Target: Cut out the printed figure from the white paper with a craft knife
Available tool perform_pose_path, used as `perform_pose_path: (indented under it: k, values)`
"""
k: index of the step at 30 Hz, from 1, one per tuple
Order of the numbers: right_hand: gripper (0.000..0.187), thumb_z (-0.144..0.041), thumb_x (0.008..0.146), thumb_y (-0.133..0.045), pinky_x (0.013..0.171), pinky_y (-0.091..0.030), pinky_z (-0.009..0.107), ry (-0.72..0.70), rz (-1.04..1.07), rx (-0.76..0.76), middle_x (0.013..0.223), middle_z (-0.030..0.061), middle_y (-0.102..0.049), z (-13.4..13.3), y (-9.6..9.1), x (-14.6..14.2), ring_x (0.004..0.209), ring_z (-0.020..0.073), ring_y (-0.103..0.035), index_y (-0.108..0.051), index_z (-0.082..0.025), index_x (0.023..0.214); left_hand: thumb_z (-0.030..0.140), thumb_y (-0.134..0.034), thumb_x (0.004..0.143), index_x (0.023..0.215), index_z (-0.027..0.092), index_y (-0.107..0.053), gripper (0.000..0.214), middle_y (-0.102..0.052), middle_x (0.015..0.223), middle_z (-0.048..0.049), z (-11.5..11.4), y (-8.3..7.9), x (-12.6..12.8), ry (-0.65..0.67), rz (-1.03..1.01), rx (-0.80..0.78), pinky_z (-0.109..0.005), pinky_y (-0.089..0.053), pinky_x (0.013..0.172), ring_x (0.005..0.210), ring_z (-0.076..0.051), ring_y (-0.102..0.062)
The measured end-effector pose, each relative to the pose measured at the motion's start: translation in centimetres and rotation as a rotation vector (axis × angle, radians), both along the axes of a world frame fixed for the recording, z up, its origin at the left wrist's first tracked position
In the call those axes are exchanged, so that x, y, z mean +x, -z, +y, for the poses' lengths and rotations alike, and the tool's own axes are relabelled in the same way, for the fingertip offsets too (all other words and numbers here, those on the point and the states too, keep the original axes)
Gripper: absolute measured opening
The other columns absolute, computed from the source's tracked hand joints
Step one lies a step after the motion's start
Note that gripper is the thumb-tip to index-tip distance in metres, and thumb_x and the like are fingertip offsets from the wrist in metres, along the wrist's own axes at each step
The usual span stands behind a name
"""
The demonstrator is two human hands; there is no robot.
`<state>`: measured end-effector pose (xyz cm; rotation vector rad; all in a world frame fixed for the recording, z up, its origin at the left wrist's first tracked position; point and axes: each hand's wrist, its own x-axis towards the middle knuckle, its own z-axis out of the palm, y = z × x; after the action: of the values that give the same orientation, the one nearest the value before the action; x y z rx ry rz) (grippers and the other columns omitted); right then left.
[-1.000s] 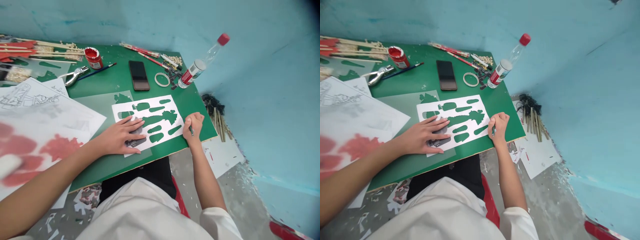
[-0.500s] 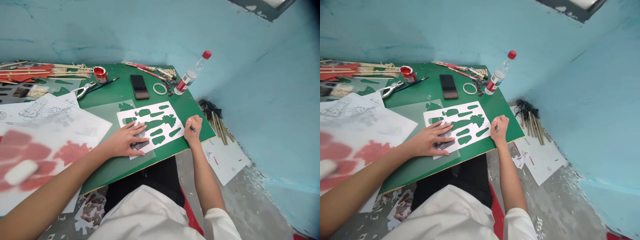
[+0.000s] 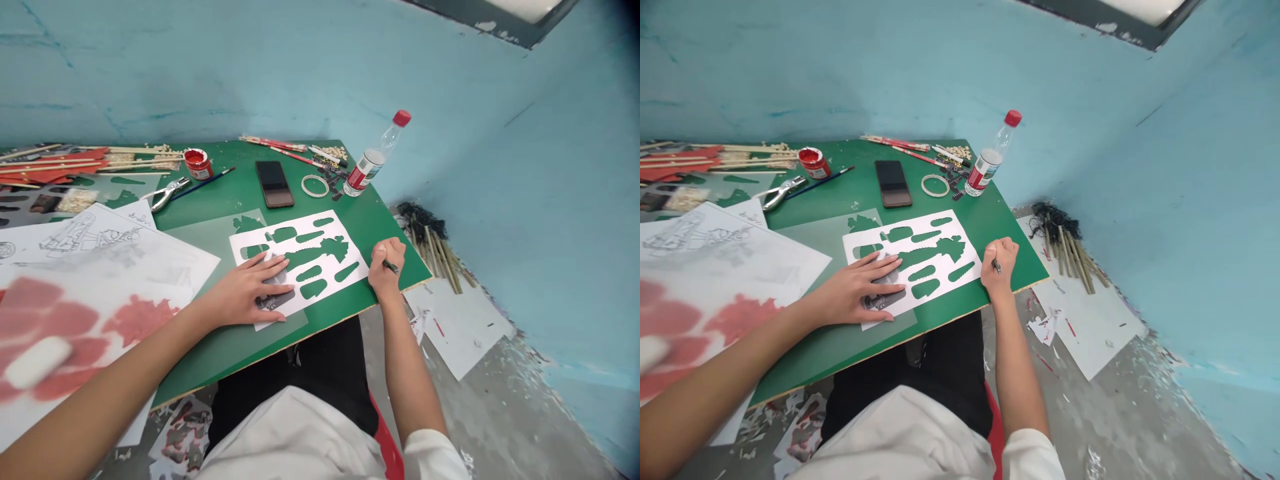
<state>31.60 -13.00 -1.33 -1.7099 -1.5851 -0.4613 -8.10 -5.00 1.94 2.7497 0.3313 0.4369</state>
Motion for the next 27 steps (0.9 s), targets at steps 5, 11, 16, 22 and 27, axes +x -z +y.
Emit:
perform_pose_path:
  k: [5,11,16,22,27]
  values:
    - [0.036,-0.052,0.108,-0.063,0.091,-0.058,0.039,0.008,0.02,0.027,0.094,0.0017,-0.069,-0.3,-0.2,-0.2,0.09,0.0177,-0.068,-0.069,-0.017,0.099,0.071,-0.069,0.098,0.148,0.031,-0.068,0.064,-0.042,0.174,-0.0131,0.0,0.0,0.0,-0.001,0.009,0.004,-0.068,-0.033,0.132,0.162,-0.037,-0.043]
    - [0.041,-0.056,0.108,-0.061,0.088,-0.057,0.038,0.012,0.056,0.048,0.088,0.0004,-0.066,-0.3,-0.6,-0.4,0.086,0.0171,-0.066,-0.067,-0.018,0.094,0.072,-0.068,0.098,0.15,0.033,-0.066,0.065,-0.042,0.175,-0.0136,0.0,0.0,-0.1,-0.01,0.019,0.005,-0.068,-0.032,0.133,0.162,-0.037,-0.042]
    - [0.044,-0.057,0.109,-0.059,0.087,-0.056,0.037,0.019,0.08,0.064,0.084,-0.0004,-0.064,-0.3,-0.8,-0.6,0.083,0.0167,-0.064,-0.065,-0.018,0.09,0.073,-0.067,0.099,0.15,0.034,-0.067,0.065,-0.04,0.175,-0.0125,0.0,0.1,-0.1,-0.012,0.02,0.004,-0.065,-0.03,0.135,0.162,-0.036,-0.042]
    - [0.046,-0.058,0.109,-0.057,0.085,-0.055,0.036,0.035,0.106,0.084,0.08,-0.0016,-0.061,-0.4,-1.1,-0.9,0.08,0.0162,-0.062,-0.062,-0.019,0.086,0.075,-0.065,0.099,0.151,0.036,-0.067,0.065,-0.039,0.176,-0.0105,-0.1,0.2,-0.1,-0.022,0.022,-0.005,-0.06,-0.026,0.138,0.163,-0.035,-0.041]
    - [0.05,-0.057,0.111,-0.052,0.083,-0.051,0.035,0.044,0.129,0.065,0.073,-0.0033,-0.052,-0.3,-1.6,-1.2,0.077,0.0162,-0.057,-0.055,-0.02,0.078,0.075,-0.064,0.099,0.151,0.037,-0.067,0.065,-0.038,0.176,-0.0097,-0.1,0.1,-0.1,-0.025,0.028,-0.016,-0.059,-0.024,0.139,0.163,-0.034,-0.04]
